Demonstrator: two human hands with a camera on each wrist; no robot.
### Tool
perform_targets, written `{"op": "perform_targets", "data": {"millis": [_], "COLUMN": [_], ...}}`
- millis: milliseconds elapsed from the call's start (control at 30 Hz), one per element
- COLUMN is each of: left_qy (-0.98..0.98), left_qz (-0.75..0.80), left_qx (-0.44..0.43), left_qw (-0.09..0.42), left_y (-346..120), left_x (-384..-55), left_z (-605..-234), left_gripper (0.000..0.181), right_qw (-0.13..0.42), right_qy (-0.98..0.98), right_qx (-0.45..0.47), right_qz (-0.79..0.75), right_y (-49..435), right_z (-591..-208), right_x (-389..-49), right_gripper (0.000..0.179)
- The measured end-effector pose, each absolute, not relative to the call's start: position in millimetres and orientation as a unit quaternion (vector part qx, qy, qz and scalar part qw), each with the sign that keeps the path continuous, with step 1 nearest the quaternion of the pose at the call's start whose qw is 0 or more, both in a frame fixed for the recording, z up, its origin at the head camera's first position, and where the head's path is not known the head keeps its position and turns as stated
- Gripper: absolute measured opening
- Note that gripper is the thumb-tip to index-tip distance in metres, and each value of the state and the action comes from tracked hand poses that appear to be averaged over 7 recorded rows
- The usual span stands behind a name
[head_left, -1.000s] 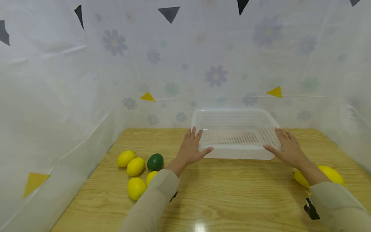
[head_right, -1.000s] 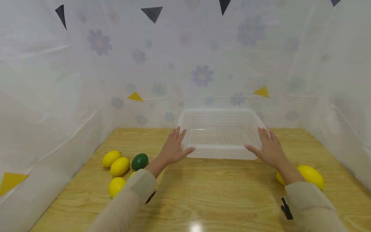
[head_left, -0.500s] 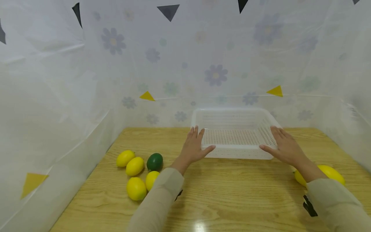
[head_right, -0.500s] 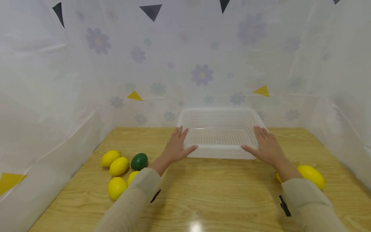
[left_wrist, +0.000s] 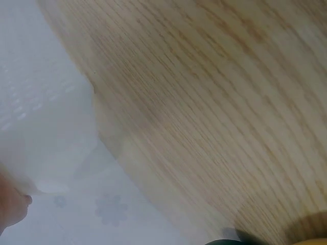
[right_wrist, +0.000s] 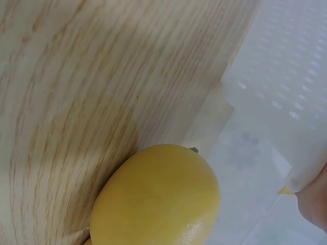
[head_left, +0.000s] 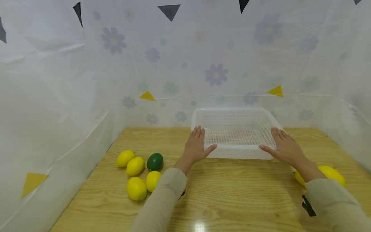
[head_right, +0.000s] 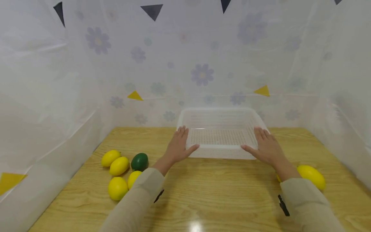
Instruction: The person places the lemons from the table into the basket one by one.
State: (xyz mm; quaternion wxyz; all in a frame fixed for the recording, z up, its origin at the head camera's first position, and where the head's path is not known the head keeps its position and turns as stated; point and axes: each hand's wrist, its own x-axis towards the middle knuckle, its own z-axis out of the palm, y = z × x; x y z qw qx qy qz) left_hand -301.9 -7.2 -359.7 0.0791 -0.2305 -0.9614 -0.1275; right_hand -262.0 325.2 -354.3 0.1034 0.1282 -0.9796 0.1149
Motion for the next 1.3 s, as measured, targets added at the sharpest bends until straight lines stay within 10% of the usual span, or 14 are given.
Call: {"op": "perform_targets", "data": {"millis": [1300], "left_qy": [-0.973], "left_qz": [-0.075], "left_qx": [-0.205], "left_qw": [0.072], "left_y": [-5.4], "left_x": [-299.8], "left_z": [-363.0], "left_gripper": [0.086], "right_qw": [0.087], "right_qy": [-0.986], "right_qx": [0.109], "right_qz": [0.097], "right_y": [321.2], "right_z": [-355.3], "right_x": [-261.8], "right_gripper": [0.088]}}
